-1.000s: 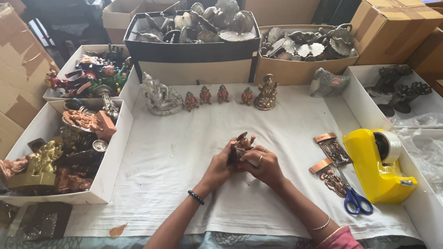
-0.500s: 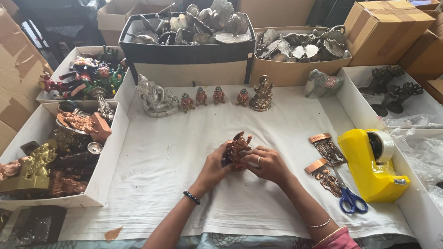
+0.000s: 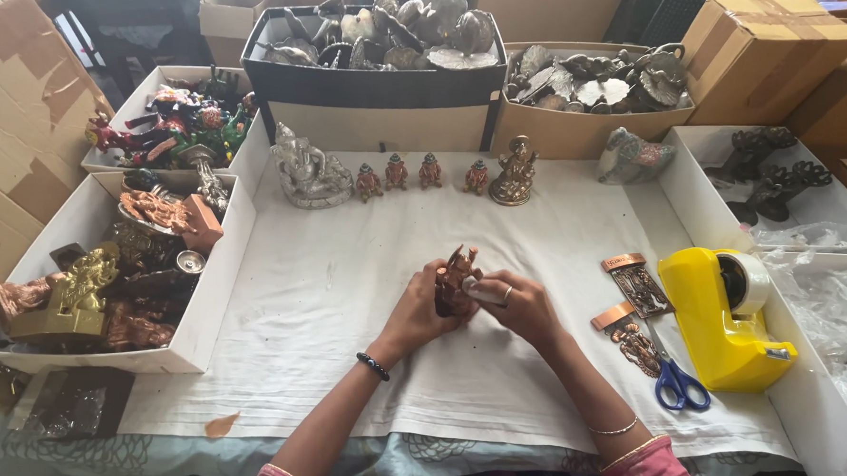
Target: Polishing and cleaning various decorative figurines using a small white cloth.
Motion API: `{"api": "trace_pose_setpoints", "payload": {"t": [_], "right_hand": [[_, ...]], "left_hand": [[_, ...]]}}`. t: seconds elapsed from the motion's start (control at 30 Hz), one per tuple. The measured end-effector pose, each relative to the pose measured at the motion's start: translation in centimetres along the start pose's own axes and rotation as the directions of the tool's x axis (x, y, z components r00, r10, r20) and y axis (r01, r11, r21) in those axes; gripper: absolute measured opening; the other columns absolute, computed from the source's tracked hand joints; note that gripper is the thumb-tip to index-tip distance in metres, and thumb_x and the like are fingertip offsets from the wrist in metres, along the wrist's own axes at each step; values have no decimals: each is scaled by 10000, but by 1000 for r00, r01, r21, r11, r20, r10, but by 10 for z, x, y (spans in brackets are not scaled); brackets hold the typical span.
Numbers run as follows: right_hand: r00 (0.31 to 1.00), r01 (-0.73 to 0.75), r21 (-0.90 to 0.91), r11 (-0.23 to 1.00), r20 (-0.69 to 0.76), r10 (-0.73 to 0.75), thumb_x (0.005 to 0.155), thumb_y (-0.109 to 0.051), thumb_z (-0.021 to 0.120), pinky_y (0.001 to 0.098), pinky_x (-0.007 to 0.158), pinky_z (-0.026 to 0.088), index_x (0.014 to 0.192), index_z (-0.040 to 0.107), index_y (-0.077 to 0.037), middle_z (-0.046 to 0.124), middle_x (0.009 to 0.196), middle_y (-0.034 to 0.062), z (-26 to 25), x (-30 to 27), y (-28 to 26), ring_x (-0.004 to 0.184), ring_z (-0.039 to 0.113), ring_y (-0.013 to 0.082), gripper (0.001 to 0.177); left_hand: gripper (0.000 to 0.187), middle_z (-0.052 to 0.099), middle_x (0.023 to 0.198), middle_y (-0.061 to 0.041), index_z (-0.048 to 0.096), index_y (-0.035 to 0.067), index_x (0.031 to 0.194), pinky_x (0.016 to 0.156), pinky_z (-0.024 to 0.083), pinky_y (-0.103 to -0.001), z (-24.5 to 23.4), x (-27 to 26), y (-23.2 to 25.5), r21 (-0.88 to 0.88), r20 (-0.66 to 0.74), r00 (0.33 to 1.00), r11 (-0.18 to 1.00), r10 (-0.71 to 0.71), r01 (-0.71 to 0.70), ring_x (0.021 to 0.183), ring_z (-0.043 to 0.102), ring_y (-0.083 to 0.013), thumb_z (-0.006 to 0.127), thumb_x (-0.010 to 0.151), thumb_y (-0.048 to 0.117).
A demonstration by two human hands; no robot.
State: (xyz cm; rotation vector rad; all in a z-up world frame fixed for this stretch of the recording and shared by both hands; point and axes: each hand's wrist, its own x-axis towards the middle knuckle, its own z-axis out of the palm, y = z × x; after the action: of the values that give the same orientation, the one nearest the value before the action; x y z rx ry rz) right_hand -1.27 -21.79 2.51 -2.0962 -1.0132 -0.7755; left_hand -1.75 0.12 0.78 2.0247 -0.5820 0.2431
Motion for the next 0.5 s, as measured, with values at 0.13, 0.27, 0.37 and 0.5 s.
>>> {"api": "trace_pose_setpoints", "payload": {"t": [0.13, 0.27, 0.37, 0.5], "right_hand": [[977, -211, 18, 977, 6, 211, 808, -110, 849, 329, 731, 626, 1055, 793, -101, 754, 1024, 60, 10, -7, 4, 836, 764, 211, 253], [1000, -29, -4, 1000, 12, 29, 781, -120, 854, 335, 799, 630, 1077, 798, -128, 741, 1067, 94, 21, -11, 1, 898, 752, 230, 301], [999, -28, -23, 999, 30, 29, 766, -113, 849, 343, 783, 623, 1068, 802, -124, 738, 1052, 103, 22, -9, -3, 880, 745, 239, 306], [999, -38, -53, 998, 23, 39, 809, -81, 825, 325, 782, 626, 1118, 810, -129, 748, 1027, 76, 13, -6, 7, 865, 748, 222, 313]], "left_hand": [[895, 663, 1208, -165, 463, 54, 1367, 990, 501, -451, -4, -2, 9, 158, -86, 996, 987, 4, 10, 1156, 602, -362, 952, 671, 331], [830, 658, 1239, -162, 548, 54, 1312, 1023, 459, -474, -3, 0, -2, 301, -108, 986, 949, 129, -91, 1197, 587, -357, 941, 638, 338], [797, 680, 1242, -127, 565, 69, 1341, 1017, 478, -451, -8, 0, 9, 243, -38, 998, 969, 52, -41, 1180, 639, -310, 905, 680, 357], [800, 688, 1207, -137, 549, 41, 1324, 957, 494, -458, -5, -1, 6, 248, -37, 998, 968, 43, -33, 1115, 668, -315, 919, 694, 364]]}}
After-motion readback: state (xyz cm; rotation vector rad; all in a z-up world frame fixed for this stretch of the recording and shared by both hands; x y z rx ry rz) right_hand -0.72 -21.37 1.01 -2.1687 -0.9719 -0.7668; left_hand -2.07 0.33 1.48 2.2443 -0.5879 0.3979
